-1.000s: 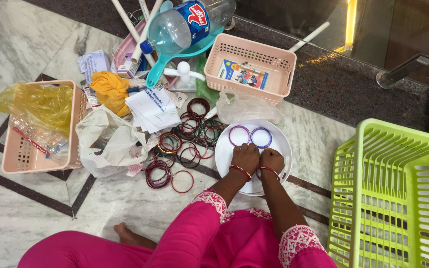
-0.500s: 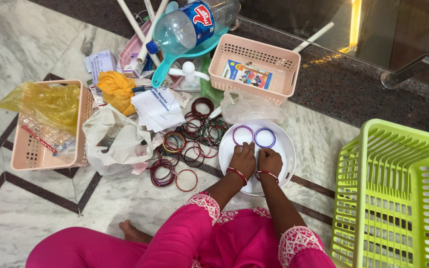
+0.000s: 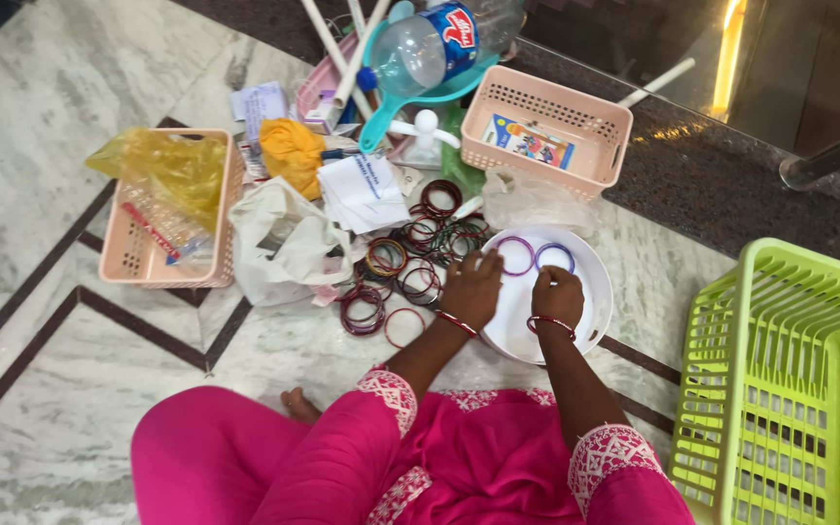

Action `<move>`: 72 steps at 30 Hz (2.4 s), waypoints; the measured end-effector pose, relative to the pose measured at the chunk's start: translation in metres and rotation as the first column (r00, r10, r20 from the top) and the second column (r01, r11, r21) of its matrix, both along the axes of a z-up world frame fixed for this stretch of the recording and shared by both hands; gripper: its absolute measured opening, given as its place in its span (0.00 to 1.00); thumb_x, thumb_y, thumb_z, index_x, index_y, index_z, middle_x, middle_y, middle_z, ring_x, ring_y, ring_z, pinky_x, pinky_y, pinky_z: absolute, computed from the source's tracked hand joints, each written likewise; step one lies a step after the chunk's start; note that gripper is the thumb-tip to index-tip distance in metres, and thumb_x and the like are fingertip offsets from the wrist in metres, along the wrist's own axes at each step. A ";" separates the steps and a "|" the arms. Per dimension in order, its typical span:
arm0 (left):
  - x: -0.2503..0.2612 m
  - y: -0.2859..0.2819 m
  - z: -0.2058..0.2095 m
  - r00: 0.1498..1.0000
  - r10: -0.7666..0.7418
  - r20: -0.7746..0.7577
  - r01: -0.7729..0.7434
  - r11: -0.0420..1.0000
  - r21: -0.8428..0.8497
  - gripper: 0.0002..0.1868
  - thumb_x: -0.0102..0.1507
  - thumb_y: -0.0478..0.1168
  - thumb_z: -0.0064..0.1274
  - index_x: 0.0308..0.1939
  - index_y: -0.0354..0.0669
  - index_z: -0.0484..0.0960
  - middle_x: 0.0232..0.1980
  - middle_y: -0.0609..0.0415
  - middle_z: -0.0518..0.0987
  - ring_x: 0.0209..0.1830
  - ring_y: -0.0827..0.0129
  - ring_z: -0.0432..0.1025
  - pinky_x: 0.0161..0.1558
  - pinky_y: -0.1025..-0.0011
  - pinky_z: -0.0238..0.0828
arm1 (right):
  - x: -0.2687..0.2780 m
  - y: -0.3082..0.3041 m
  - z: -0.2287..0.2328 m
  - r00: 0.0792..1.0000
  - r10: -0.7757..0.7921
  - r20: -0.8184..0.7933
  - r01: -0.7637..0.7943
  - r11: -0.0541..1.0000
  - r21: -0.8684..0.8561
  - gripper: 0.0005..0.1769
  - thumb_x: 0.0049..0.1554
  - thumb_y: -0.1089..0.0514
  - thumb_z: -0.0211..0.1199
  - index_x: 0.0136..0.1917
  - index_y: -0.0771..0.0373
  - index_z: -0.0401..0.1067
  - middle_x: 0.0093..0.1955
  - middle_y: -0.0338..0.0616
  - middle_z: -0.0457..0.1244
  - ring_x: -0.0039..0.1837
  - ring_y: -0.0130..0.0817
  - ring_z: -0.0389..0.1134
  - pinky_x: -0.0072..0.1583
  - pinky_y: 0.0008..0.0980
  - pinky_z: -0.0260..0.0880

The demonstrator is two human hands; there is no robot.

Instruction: The person sits on the floor and sorts a pile of bangles by color, picking them up and placing them into a white bowl. The person handles the bangles by hand, organizing them into groups within the bowl.

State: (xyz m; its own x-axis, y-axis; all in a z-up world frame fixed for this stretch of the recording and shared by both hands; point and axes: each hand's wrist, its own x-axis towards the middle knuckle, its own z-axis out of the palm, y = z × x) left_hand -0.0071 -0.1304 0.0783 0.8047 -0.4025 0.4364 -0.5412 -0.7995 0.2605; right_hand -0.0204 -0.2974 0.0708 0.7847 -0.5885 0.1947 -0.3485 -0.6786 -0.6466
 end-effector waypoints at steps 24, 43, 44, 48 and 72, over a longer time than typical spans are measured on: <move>0.008 0.200 -0.020 0.829 0.430 -0.358 -0.368 0.901 0.229 0.08 0.61 0.38 0.51 0.41 0.46 0.86 0.48 0.51 0.80 0.49 0.55 0.77 0.48 0.52 0.74 | 0.006 0.141 -0.046 0.518 0.741 -0.428 -0.717 0.648 0.257 0.14 0.56 0.50 0.63 0.53 0.52 0.82 0.50 0.48 0.72 0.53 0.47 0.74 0.58 0.41 0.73; 0.037 0.172 -0.063 0.933 0.339 -0.118 -0.279 0.891 0.357 0.07 0.58 0.39 0.54 0.31 0.49 0.88 0.42 0.56 0.81 0.46 0.62 0.75 0.46 0.57 0.72 | 0.002 0.128 -0.048 0.553 0.702 -0.448 -0.671 0.694 0.259 0.14 0.56 0.52 0.60 0.52 0.52 0.82 0.51 0.47 0.72 0.54 0.47 0.74 0.59 0.41 0.72; 0.039 0.173 -0.065 0.936 0.333 -0.117 -0.275 0.896 0.348 0.07 0.58 0.39 0.54 0.32 0.48 0.88 0.42 0.56 0.81 0.46 0.62 0.75 0.46 0.57 0.72 | 0.003 0.128 -0.048 0.555 0.701 -0.447 -0.666 0.697 0.265 0.14 0.57 0.51 0.60 0.53 0.53 0.82 0.51 0.48 0.72 0.54 0.47 0.74 0.59 0.41 0.72; 0.038 0.176 -0.065 0.948 0.266 -0.177 -0.211 0.937 0.279 0.08 0.60 0.39 0.53 0.35 0.47 0.88 0.47 0.55 0.80 0.51 0.60 0.74 0.49 0.55 0.73 | 0.000 0.127 -0.050 0.557 0.703 -0.442 -0.674 0.694 0.253 0.14 0.57 0.50 0.60 0.53 0.54 0.81 0.51 0.48 0.72 0.53 0.47 0.74 0.58 0.41 0.73; 0.030 0.170 -0.057 0.807 0.395 -0.439 -0.273 0.909 0.316 0.11 0.67 0.39 0.45 0.48 0.45 0.82 0.48 0.48 0.84 0.55 0.54 0.76 0.53 0.49 0.72 | 0.007 0.138 -0.093 0.720 0.635 -0.280 -0.461 0.739 0.491 0.15 0.58 0.57 0.62 0.58 0.61 0.77 0.46 0.45 0.74 0.45 0.31 0.77 0.52 0.32 0.75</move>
State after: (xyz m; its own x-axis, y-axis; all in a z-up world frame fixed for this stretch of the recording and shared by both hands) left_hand 0.0233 0.0395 0.0217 0.9878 -0.1068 -0.1129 -0.0822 -0.9755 0.2039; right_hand -0.0137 -0.1597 -0.0224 0.9374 0.0198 -0.3478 -0.2732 -0.5777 -0.7692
